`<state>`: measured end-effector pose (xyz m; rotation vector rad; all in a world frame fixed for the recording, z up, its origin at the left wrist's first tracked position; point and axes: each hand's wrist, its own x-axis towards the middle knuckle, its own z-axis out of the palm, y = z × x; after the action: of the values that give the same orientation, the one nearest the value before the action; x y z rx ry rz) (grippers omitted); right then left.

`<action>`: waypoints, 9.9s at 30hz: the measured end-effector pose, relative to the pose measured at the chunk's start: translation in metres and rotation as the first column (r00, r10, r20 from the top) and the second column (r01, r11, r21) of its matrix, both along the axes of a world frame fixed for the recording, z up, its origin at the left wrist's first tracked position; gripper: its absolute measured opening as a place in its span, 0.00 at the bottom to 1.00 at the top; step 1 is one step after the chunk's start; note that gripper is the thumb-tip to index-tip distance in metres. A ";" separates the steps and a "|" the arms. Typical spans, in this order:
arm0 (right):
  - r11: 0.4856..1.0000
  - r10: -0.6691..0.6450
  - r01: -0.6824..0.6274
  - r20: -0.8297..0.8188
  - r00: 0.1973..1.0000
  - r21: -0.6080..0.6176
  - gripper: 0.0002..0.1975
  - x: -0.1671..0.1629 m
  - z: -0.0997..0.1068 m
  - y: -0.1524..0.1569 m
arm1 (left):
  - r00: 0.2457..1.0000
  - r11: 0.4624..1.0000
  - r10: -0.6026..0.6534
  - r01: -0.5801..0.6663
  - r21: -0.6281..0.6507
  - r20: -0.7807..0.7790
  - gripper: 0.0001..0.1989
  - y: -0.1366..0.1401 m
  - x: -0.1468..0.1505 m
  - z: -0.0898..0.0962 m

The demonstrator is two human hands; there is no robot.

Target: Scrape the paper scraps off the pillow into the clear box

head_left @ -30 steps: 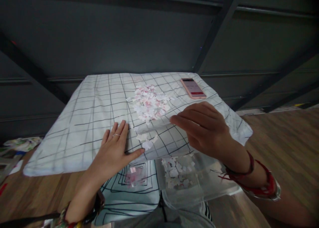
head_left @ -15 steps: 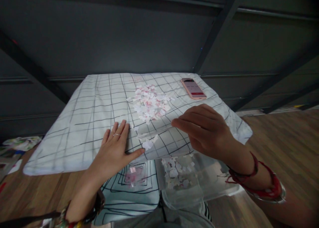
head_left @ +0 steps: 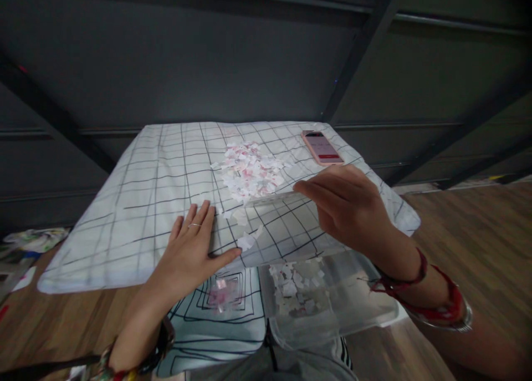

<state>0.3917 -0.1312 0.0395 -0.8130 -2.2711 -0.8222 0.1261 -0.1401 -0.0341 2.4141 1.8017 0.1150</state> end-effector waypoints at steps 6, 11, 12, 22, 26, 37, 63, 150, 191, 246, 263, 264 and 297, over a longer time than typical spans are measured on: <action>0.999 0.042 -0.042 -0.016 0.999 -0.024 0.14 -0.003 -0.001 0.001 | 1.000 1.000 0.003 -0.003 -0.007 0.015 0.51 0.000 0.000 0.002; 1.000 0.001 -0.001 -0.026 1.000 0.017 0.14 -0.002 -0.003 0.008 | 1.000 0.999 0.009 -0.009 -0.031 -0.002 0.51 0.000 0.001 0.003; 1.000 -0.002 0.003 -0.034 0.999 0.017 0.14 -0.001 -0.003 0.008 | 1.000 0.999 0.009 -0.009 -0.033 -0.004 0.51 0.000 0.001 0.003; 1.000 0.005 -0.005 -0.013 1.000 -0.006 0.14 0.002 -0.001 -0.001 | 1.000 0.999 0.008 -0.009 -0.045 -0.011 0.51 0.000 0.002 0.004; 1.000 0.023 -0.023 -0.027 0.999 -0.020 0.14 0.002 -0.003 0.001 | 1.000 1.000 0.007 -0.007 -0.029 -0.007 0.50 0.000 0.003 0.004; 1.000 -0.019 0.019 -0.016 1.000 0.019 0.14 0.004 -0.003 0.004 | 1.000 1.000 -0.005 0.005 0.004 0.006 0.50 0.000 0.001 0.002; 0.992 0.114 -0.115 -0.021 0.993 -0.051 0.14 -0.021 -0.003 0.015 | 0.995 1.000 0.012 -0.012 0.000 0.098 0.49 -0.001 -0.001 0.001; 0.949 0.086 -0.126 -0.148 0.985 -0.289 0.16 0.045 -0.003 0.007 | 0.980 0.976 0.140 -0.112 0.188 -0.141 0.32 -0.004 0.041 0.014; 0.933 -0.017 0.029 0.036 0.999 -0.359 0.15 0.069 0.019 -0.047 | 0.999 0.987 0.050 -0.051 0.154 0.012 0.34 0.013 0.045 0.010; 0.975 -0.215 0.219 0.097 0.972 -0.029 0.12 0.040 0.007 -0.004 | 0.994 0.981 0.103 -0.097 0.167 -0.027 0.35 0.011 0.046 -0.004; 0.967 -0.250 0.253 0.083 0.965 -0.027 0.14 0.039 0.004 -0.002 | 0.993 0.983 0.105 -0.095 0.156 -0.056 0.34 0.011 0.048 -0.002; 0.971 -0.233 0.236 0.085 0.969 -0.027 0.14 0.039 0.004 -0.003 | 0.993 0.983 0.108 -0.098 0.155 -0.054 0.34 0.011 0.048 -0.001; 0.990 -0.051 0.048 -0.022 0.998 -0.131 0.16 0.043 0.000 -0.010 | 0.993 0.984 0.117 -0.114 0.136 -0.019 0.34 0.009 0.048 0.001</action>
<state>0.4346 -0.1415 0.0397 -0.9367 -2.3088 -0.6870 0.1738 -0.1309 -0.0334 2.4082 2.0075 0.2241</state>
